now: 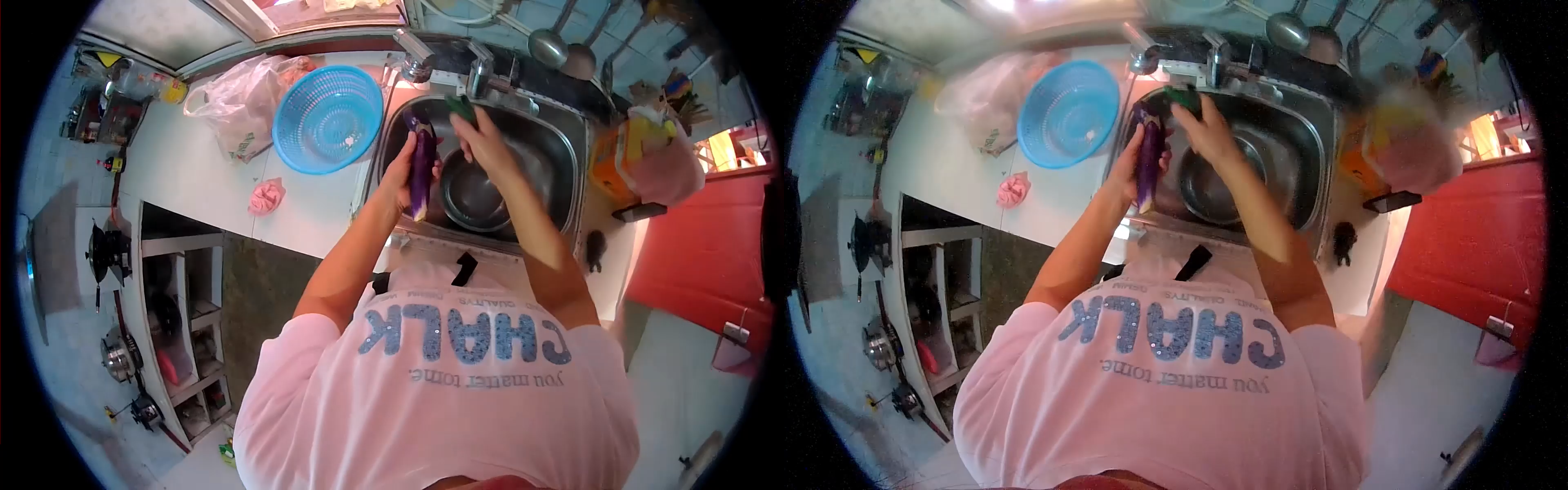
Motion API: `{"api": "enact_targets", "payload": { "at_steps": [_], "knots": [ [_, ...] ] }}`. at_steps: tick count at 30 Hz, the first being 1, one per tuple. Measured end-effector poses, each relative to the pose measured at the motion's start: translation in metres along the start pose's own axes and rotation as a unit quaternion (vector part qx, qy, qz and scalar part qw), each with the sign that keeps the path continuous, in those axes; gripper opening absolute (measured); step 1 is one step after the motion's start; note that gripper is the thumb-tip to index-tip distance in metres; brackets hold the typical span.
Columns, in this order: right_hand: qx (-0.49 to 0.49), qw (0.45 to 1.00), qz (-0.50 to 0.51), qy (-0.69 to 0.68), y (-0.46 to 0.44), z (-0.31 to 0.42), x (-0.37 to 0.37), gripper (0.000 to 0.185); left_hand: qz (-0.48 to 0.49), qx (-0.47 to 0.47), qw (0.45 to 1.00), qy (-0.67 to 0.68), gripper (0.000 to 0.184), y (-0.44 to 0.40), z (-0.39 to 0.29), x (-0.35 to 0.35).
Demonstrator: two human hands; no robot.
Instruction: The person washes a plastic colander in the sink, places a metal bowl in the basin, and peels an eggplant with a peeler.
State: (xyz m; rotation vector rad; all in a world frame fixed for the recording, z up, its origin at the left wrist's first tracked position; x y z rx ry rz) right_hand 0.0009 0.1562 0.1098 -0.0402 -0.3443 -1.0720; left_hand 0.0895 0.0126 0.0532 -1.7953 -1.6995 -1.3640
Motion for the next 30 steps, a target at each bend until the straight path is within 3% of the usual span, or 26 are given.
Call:
{"api": "enact_targets", "payload": {
  "at_steps": [3, 5, 9, 11, 14, 17, 23, 30],
  "knots": [
    [-0.089, 0.992, -0.037, 0.086, 0.032, -0.048, -0.031, 0.043, -0.061, 0.022, 0.996, -0.066, 0.058, -0.007, 0.006, 0.015],
    [-0.116, 0.98, -0.052, 0.154, 0.051, -0.043, -0.033, 0.051, -0.079, 0.011, 0.992, -0.097, 0.056, -0.011, 0.012, 0.026],
    [-0.089, 0.97, -0.068, 0.214, 0.067, -0.009, -0.029, 0.058, -0.101, -0.027, 0.98, -0.166, 0.054, -0.022, 0.021, 0.038],
    [-0.127, 0.958, -0.108, 0.232, 0.057, -0.013, -0.032, 0.056, -0.124, -0.022, 0.976, -0.179, 0.053, -0.025, 0.023, 0.051],
    [-0.111, 0.945, -0.098, 0.291, 0.064, 0.003, -0.024, 0.053, -0.099, 0.036, 0.977, -0.183, 0.051, -0.023, 0.022, 0.073],
    [-0.114, 0.937, -0.131, 0.305, 0.069, 0.006, -0.014, 0.051, -0.141, 0.092, 0.971, -0.171, 0.049, -0.031, 0.022, 0.088],
    [-0.093, 0.921, -0.081, 0.369, 0.092, 0.005, 0.001, 0.052, -0.123, 0.175, 0.971, -0.109, 0.046, -0.048, 0.012, 0.072],
    [-0.027, 0.941, -0.031, 0.335, 0.125, -0.011, -0.026, 0.048, -0.223, 0.238, 0.94, -0.101, 0.04, -0.067, -0.018, 0.039]
  ]
}}
Point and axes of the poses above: each hand's wrist, its own y-axis away from the middle knuckle, its own x-axis out of the palm, z = x × y, the point moved 1 cm from there along -y, towards the middle knuckle, and after that the axes turned 15 degrees about -y, right-handed, at the moved point
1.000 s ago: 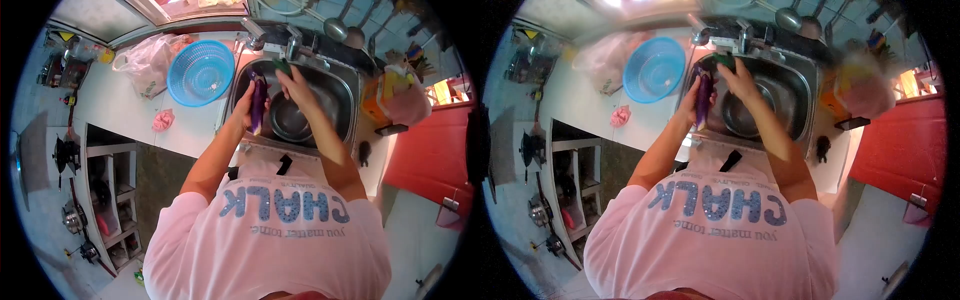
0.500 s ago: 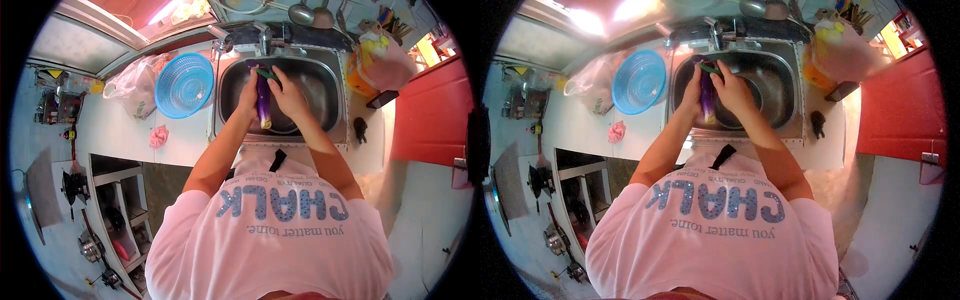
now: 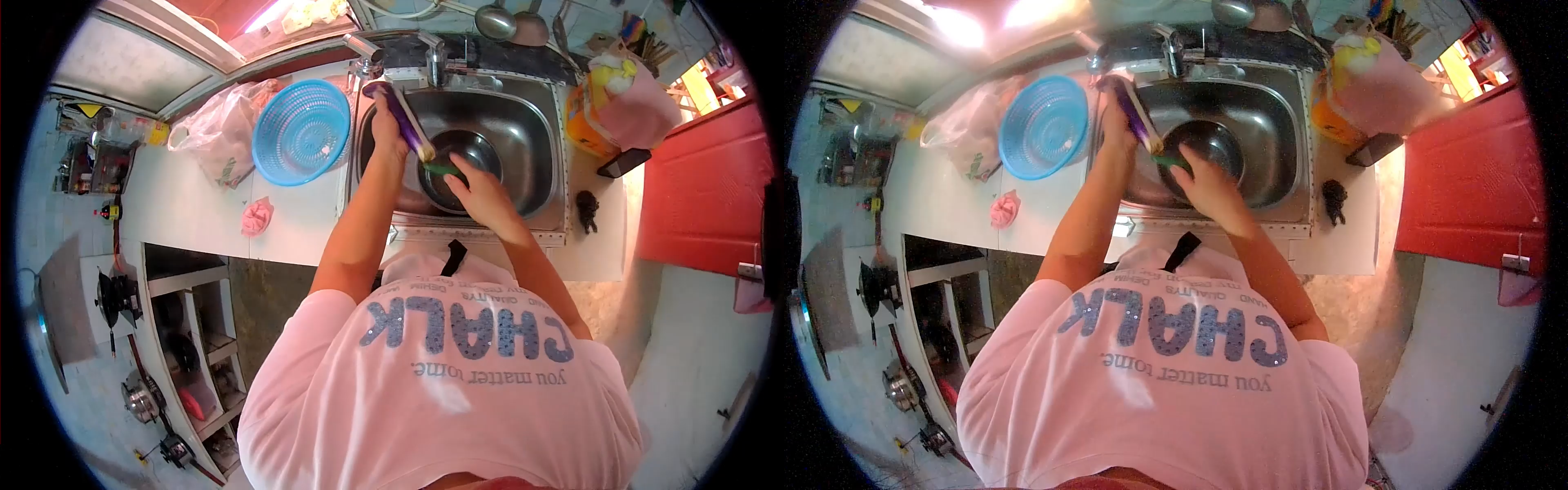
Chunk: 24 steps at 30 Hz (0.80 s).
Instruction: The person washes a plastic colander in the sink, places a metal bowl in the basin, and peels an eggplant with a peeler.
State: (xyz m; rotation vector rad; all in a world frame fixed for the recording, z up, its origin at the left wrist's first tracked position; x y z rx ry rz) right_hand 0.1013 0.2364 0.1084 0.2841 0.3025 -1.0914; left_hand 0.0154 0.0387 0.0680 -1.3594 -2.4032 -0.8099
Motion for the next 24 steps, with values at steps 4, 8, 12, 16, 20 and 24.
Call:
{"api": "enact_targets", "payload": {
  "at_steps": [4, 8, 12, 16, 20, 24],
  "knots": [
    [0.036, 0.999, -0.022, -0.013, -0.002, -0.032, -0.006, 0.047, 0.049, -0.01, 0.998, 0.028, 0.037, -0.007, -0.011, -0.007],
    [-0.02, 0.994, -0.072, -0.08, -0.028, -0.015, -0.013, 0.047, 0.097, -0.087, 0.991, -0.025, 0.045, 0.006, 0.003, -0.004],
    [-0.038, 0.991, -0.091, -0.087, -0.055, 0.015, -0.018, 0.047, 0.147, -0.107, 0.982, -0.053, 0.049, 0.037, 0.018, 0.009],
    [-0.096, 0.984, -0.135, -0.064, -0.071, 0.02, -0.013, 0.048, 0.171, -0.11, 0.977, -0.064, 0.046, 0.054, 0.011, 0.024],
    [-0.069, 0.99, -0.126, -0.008, -0.058, 0.027, -0.008, 0.048, 0.118, -0.101, 0.985, -0.081, 0.045, 0.056, 0.007, 0.033],
    [-0.024, 0.997, -0.074, 0.03, -0.025, 0.02, 0.005, 0.047, 0.121, -0.053, 0.991, -0.033, 0.043, 0.01, 0.007, 0.015]
  ]
}}
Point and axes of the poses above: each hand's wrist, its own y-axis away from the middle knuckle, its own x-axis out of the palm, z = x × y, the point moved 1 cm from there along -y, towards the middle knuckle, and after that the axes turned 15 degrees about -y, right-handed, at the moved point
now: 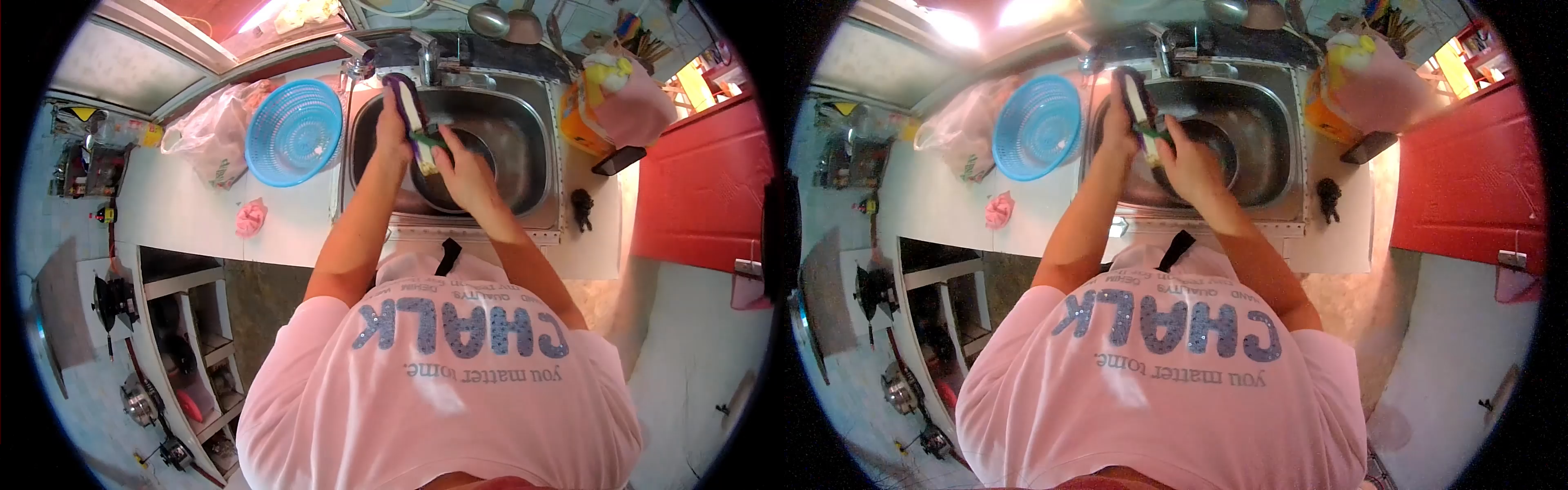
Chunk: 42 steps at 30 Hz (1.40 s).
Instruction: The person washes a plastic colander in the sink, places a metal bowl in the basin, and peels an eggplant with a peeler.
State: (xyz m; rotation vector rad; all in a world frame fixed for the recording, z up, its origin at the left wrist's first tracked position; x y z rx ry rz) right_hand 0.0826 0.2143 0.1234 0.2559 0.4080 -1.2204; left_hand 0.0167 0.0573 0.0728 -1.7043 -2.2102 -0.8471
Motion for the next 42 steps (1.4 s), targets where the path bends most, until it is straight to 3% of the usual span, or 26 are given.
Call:
{"api": "enact_targets", "payload": {
  "at_steps": [4, 5, 7, 10, 14, 16, 21, 22, 28, 32, 38, 42],
  "knots": [
    [-0.033, 0.998, -0.002, -0.046, 0.018, -0.011, -0.006, 0.046, 0.001, 0.011, 1.0, -0.021, 0.044, 0.001, -0.018, 0.002],
    [0.005, 0.999, -0.015, -0.05, 0.011, -0.013, -0.012, 0.046, 0.012, 0.007, 0.999, -0.031, 0.044, 0.002, -0.017, 0.002],
    [-0.062, 0.993, -0.071, -0.067, -0.011, -0.016, -0.022, 0.047, 0.024, -0.018, 0.998, -0.047, 0.046, 0.004, -0.012, 0.006],
    [-0.04, 0.995, -0.058, -0.07, -0.034, 0.006, -0.036, 0.049, 0.01, -0.043, 0.997, -0.065, 0.044, 0.025, 0.0, 0.031],
    [-0.02, 0.998, -0.059, 0.028, -0.041, 0.014, -0.03, 0.049, 0.029, -0.029, 0.995, -0.091, 0.044, 0.039, 0.003, 0.041],
    [-0.027, 0.998, -0.057, 0.013, -0.039, 0.013, -0.027, 0.049, 0.022, -0.019, 0.993, -0.115, 0.043, 0.038, 0.002, 0.038],
    [-0.023, 0.999, -0.037, 0.029, -0.022, 0.013, -0.016, 0.049, 0.002, -0.039, 0.999, -0.023, 0.046, 0.029, 0.01, 0.029],
    [-0.011, 0.999, -0.023, 0.031, -0.016, 0.011, -0.012, 0.048, 0.04, -0.032, 0.999, -0.017, 0.044, 0.026, 0.005, 0.023],
    [-0.052, 0.998, -0.027, -0.01, -0.016, 0.009, -0.021, 0.05, 0.048, -0.028, 0.997, -0.044, 0.047, 0.018, 0.004, 0.022],
    [-0.029, 0.998, -0.032, 0.036, -0.017, 0.022, -0.024, 0.049, 0.047, -0.007, 0.998, -0.037, 0.047, 0.02, -0.004, 0.031],
    [-0.078, 0.993, -0.081, -0.029, -0.035, 0.024, -0.023, 0.05, 0.048, -0.01, 0.997, -0.055, 0.045, 0.034, -0.009, 0.045],
    [-0.07, 0.994, -0.077, 0.031, -0.043, 0.031, -0.028, 0.05, 0.018, -0.01, 0.997, -0.073, 0.044, 0.046, -0.012, 0.057]
  ]
}}
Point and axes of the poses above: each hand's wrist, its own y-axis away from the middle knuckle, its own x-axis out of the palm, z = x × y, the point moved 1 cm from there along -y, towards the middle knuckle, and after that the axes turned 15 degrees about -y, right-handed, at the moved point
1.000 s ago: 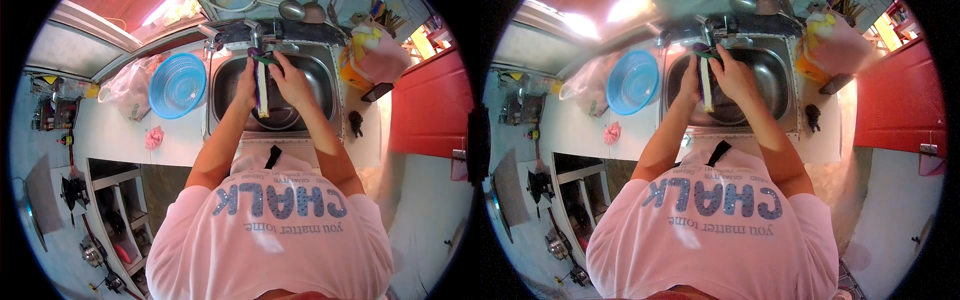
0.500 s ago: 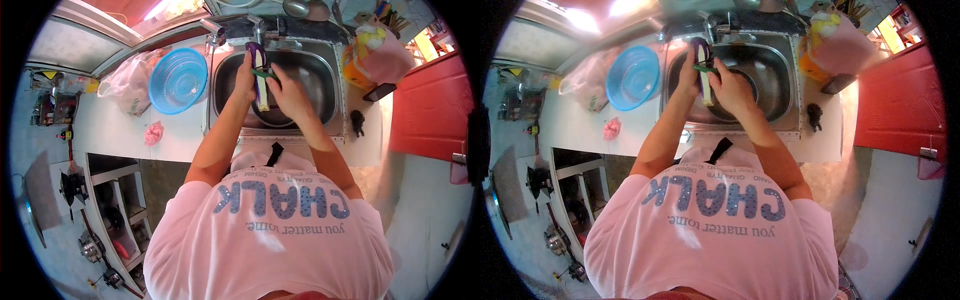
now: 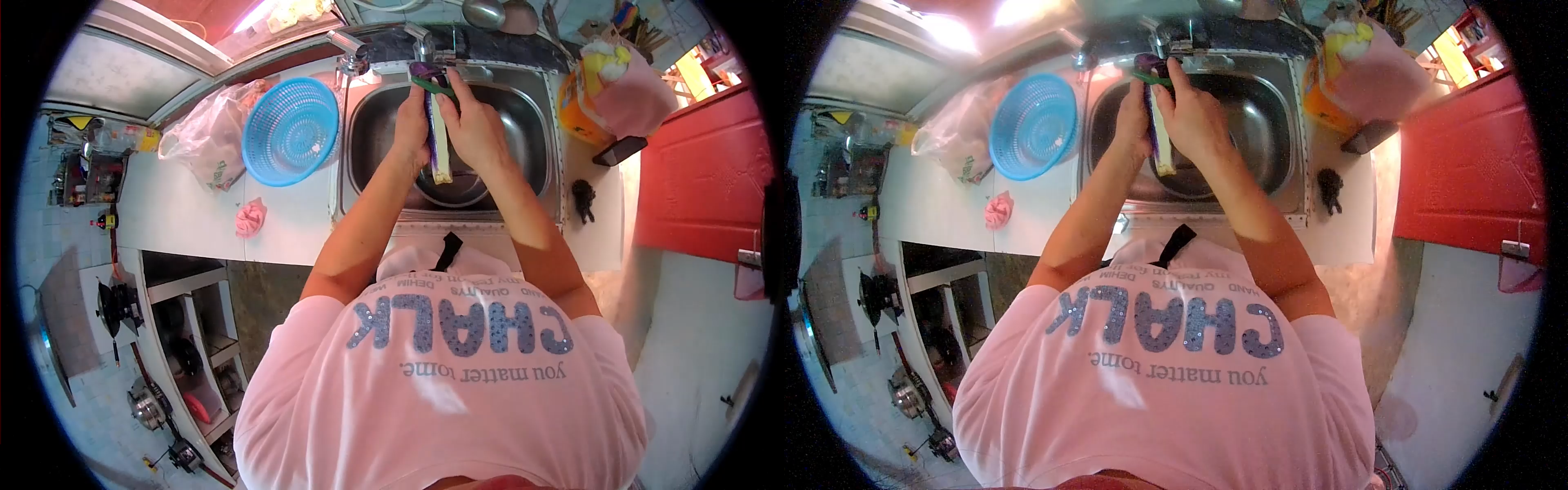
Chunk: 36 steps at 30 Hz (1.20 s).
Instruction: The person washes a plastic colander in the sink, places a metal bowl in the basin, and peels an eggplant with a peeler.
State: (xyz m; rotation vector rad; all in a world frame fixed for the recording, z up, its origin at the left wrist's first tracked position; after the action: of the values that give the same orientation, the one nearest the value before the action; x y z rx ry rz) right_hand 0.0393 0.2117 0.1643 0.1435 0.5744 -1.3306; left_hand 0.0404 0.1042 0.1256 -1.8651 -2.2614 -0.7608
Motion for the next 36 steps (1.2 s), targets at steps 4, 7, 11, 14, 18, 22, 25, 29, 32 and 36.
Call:
{"api": "enact_targets", "payload": {
  "at_steps": [4, 7, 11, 14, 18, 22, 25, 29, 32, 36],
  "knots": [
    [0.015, 0.999, 0.022, 0.018, 0.005, 0.003, 0.0, 0.049, -0.002, -0.003, 1.0, 0.022, 0.045, -0.007, 0.003, -0.005],
    [0.031, 0.998, 0.036, 0.032, 0.022, 0.002, 0.009, 0.045, 0.037, 0.0, 0.996, 0.082, 0.046, -0.024, 0.004, -0.022],
    [0.047, 0.998, 0.051, -0.001, 0.029, -0.006, 0.01, 0.047, 0.003, -0.008, 0.999, 0.034, 0.046, -0.022, 0.011, -0.025],
    [0.045, 0.996, 0.076, 0.027, 0.039, 0.0, 0.012, 0.048, -0.039, -0.001, 0.998, 0.054, 0.046, -0.042, 0.021, -0.039],
    [0.093, 0.987, 0.13, -0.004, 0.063, -0.002, 0.006, 0.046, -0.076, 0.011, 0.992, 0.1, 0.048, -0.062, 0.02, -0.057],
    [0.141, 0.977, 0.156, -0.024, 0.073, -0.017, 0.001, 0.048, -0.094, -0.005, 0.986, 0.134, 0.046, -0.067, 0.021, -0.065],
    [0.117, 0.983, 0.141, -0.011, 0.09, -0.06, 0.01, 0.047, -0.05, 0.06, 0.976, 0.204, 0.054, -0.085, 0.037, -0.093],
    [0.088, 0.993, 0.063, -0.048, 0.079, -0.065, 0.009, 0.047, 0.019, 0.006, 0.993, 0.118, 0.055, -0.067, 0.026, -0.087],
    [0.1, 0.99, 0.062, -0.073, 0.048, -0.037, 0.004, 0.048, 0.036, -0.047, 0.993, 0.1, 0.048, -0.053, 0.038, -0.071],
    [0.038, 0.997, 0.029, -0.056, 0.015, -0.027, 0.014, 0.05, 0.041, -0.063, 0.995, 0.066, 0.047, -0.01, 0.023, -0.027]
  ]
}}
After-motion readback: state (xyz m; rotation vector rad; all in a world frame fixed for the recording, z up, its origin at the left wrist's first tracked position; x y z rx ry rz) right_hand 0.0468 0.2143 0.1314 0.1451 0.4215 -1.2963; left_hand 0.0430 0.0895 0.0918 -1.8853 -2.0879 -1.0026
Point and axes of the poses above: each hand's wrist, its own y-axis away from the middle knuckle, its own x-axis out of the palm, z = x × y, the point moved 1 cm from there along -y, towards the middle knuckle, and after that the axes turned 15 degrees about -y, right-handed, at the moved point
